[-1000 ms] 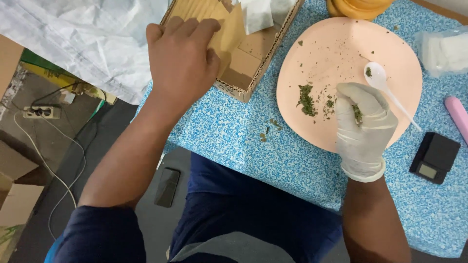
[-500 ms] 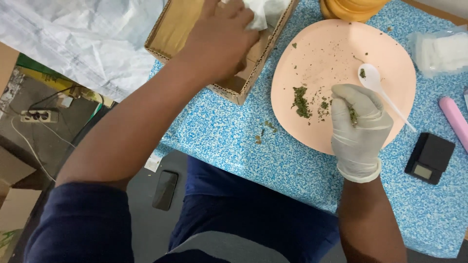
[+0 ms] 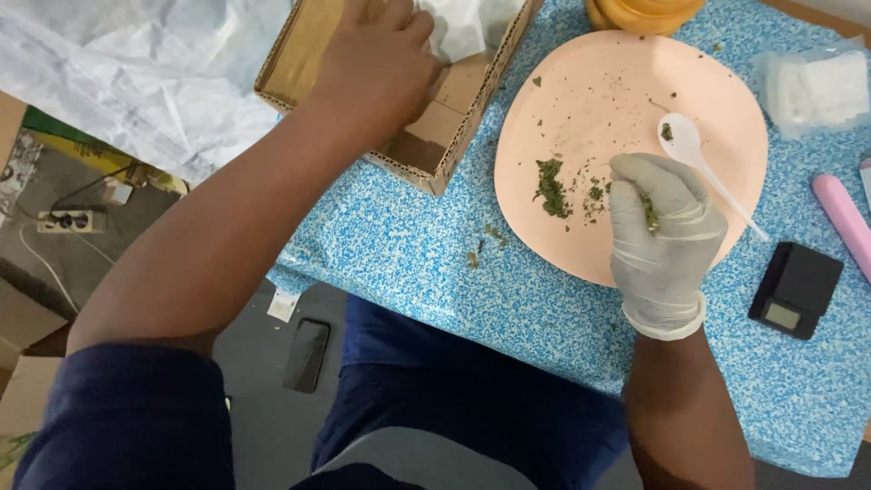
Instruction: Filling small paper tea bags with dried tea leaves using a spoon and sealing them with a handheld heat sealer.
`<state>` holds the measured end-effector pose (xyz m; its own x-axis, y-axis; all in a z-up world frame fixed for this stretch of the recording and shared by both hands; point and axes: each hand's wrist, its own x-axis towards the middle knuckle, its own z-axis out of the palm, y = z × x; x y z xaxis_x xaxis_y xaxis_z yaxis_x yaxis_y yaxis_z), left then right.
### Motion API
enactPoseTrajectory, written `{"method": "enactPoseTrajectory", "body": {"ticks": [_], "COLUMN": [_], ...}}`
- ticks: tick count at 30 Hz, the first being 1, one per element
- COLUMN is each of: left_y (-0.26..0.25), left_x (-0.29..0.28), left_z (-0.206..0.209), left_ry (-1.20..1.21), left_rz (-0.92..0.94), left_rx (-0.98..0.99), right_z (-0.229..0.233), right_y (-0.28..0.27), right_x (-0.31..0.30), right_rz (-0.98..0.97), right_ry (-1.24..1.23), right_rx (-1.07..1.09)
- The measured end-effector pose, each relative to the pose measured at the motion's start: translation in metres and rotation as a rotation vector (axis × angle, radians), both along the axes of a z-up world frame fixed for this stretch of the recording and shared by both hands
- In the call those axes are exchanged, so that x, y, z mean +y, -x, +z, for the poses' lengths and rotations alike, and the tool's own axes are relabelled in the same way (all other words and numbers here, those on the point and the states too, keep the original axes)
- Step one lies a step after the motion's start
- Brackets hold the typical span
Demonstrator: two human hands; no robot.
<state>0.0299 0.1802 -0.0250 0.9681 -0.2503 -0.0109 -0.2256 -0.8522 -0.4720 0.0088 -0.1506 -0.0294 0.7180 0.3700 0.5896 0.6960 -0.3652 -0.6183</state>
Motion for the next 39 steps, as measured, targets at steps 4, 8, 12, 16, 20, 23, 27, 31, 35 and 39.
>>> {"method": "enactPoseTrajectory", "body": {"ticks": [4, 8, 12, 16, 20, 23, 27, 31, 35, 39], "left_y": [0.006, 0.011, 0.009, 0.010, 0.008, 0.009, 0.008, 0.012, 0.011, 0.004], "left_x": [0.009, 0.022, 0.033, 0.035, 0.036, 0.036, 0.038, 0.038, 0.034, 0.030], "left_z": [0.006, 0.007, 0.004, 0.009, 0.009, 0.008, 0.007, 0.011, 0.009, 0.018], "left_ry": [-0.022, -0.130, -0.122, -0.041, 0.026, 0.031, 0.054, 0.084, 0.111, 0.178], "left_rz": [0.015, -0.074, -0.145, -0.133, -0.120, -0.148, -0.153, -0.159, -0.110, -0.169], "left_rx": [0.002, -0.124, -0.144, -0.086, -0.050, -0.103, -0.092, -0.102, -0.071, -0.135], "right_z": [-0.001, -0.002, -0.002, -0.003, -0.001, -0.001, -0.001, -0.001, 0.000, 0.000], "right_y": [-0.001, 0.000, 0.000, -0.001, 0.000, 0.001, 0.000, 0.000, 0.002, 0.002], "right_x": [0.001, 0.000, 0.001, -0.001, 0.001, 0.001, 0.001, 0.001, 0.001, 0.002], "right_rz": [0.008, 0.004, 0.011, 0.004, 0.004, -0.030, -0.017, -0.014, 0.004, -0.018], "right_ry": [-0.014, -0.005, -0.006, 0.004, -0.001, 0.032, 0.017, 0.011, 0.001, 0.006], "right_rx": [-0.011, -0.023, -0.003, 0.007, 0.002, 0.017, 0.006, 0.009, 0.007, 0.012]}}
